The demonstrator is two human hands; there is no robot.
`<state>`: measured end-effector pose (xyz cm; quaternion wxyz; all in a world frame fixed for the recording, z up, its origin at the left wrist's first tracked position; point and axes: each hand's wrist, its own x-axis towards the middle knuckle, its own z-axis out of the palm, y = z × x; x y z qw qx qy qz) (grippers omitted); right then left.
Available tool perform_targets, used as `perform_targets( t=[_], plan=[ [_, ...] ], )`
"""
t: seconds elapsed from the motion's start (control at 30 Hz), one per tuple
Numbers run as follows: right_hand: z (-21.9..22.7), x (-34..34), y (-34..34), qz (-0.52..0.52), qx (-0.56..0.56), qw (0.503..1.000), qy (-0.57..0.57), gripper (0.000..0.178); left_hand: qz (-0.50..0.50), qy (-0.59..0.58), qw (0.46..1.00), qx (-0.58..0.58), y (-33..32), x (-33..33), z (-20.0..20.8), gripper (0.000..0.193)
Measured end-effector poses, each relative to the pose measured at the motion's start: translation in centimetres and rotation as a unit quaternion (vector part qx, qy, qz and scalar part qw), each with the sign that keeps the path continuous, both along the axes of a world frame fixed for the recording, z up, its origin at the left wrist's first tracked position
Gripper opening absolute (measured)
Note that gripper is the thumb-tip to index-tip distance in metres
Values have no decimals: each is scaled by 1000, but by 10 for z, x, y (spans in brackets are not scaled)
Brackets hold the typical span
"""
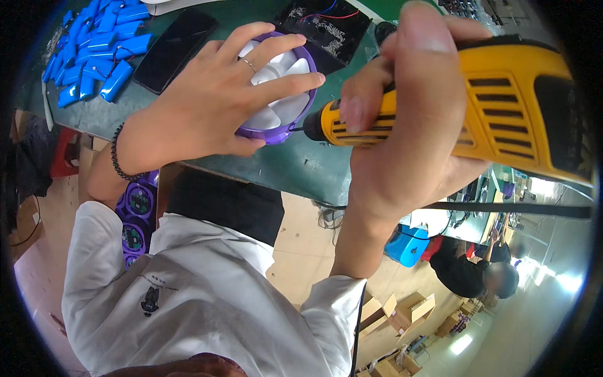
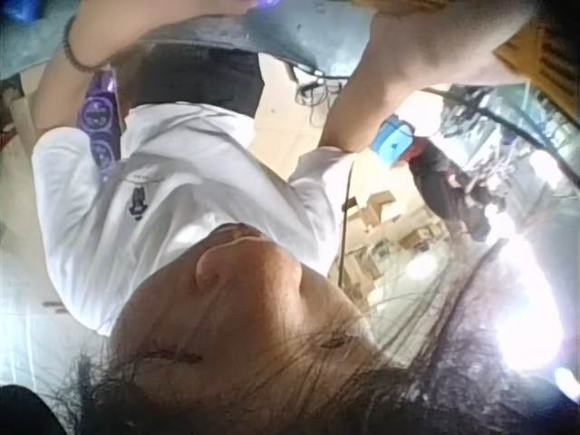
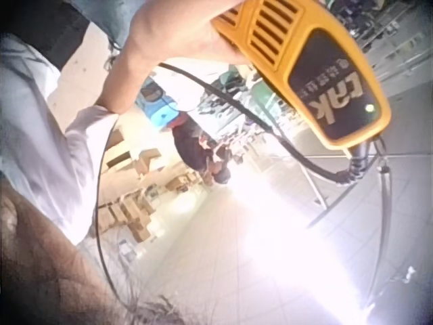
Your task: The recorder is assembling an electronic device, specifically installing a fan into a purple housing using an electric screwdriver.
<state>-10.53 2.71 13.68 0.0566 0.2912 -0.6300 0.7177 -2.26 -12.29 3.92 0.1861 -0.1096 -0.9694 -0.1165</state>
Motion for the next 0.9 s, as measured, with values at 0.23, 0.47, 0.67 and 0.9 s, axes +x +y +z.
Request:
perform_targets(
  t=[0.23, 0.47, 0.67, 0.9],
  plan=[
    [0, 2, -3, -29, -15, 999, 24, 15, -2, 5, 1000, 5, 0, 0, -2, 99],
    [-2, 1, 0, -126, -25, 989, 66, 18, -8, 4, 1000, 12, -1, 0, -2, 99],
    [2, -9, 19, -103, -69, 990, 58, 17, -9, -23, 1000, -4, -1, 0, 3, 100],
    [0, 7, 12, -70, -60, 995, 45, 20, 0, -39, 999, -31, 0, -1, 5, 104]
  ],
)
